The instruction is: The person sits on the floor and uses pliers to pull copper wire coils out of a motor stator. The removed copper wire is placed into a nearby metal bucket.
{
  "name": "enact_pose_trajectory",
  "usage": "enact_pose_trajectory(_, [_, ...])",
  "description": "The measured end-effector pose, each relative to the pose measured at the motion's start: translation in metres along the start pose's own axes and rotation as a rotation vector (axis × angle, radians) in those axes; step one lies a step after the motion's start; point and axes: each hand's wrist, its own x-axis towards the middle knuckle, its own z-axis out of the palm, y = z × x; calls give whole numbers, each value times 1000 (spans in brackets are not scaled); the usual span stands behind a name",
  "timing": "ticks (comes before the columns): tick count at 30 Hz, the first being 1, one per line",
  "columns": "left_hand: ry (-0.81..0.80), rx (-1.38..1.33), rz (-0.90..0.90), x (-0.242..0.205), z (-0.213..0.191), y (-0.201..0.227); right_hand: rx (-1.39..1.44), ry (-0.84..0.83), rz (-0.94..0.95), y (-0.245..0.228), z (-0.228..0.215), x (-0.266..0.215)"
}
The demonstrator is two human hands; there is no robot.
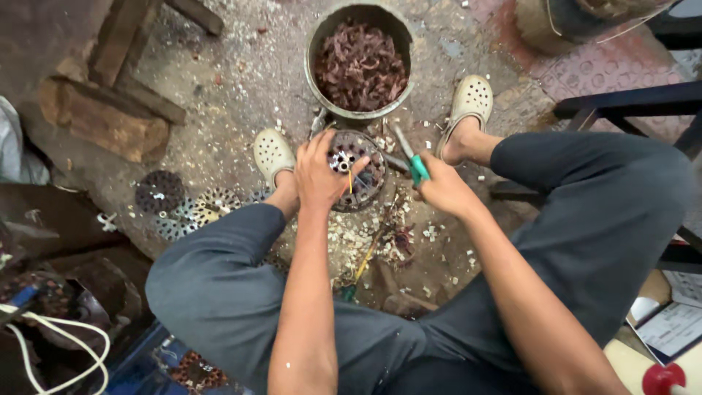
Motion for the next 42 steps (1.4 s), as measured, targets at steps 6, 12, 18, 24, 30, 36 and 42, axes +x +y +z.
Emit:
enact_pose_trajectory(6, [-47,23,-2,8,-1,-9,-231,-197,-105,-55,-30,-74])
enact_pose_trajectory(12, [-57,-6,-22,10,0,-13,-303,-240,-163,-61,-23,-73])
enact_pose_trajectory(18, [-39,-22,21,9,0,-14,-344,-261,-96,-67,-32,-67])
enact_pose_trajectory(24, [-71,-30,49,13,-3,-21,-398,-311,-84,-64,-40,-60])
enact_pose_trajectory(30, [-197,1,153,13,-3,-15,-376,-338,-53,-67,-34,-58])
enact_pose_trajectory(36, [-211,-9,165,16,-8,-14,-414,-316,-14,-78,-30,-73])
enact_pose_trajectory(42, [-186,-32,165,16,-7,-14,-400,-305,59,-89,-29,-88])
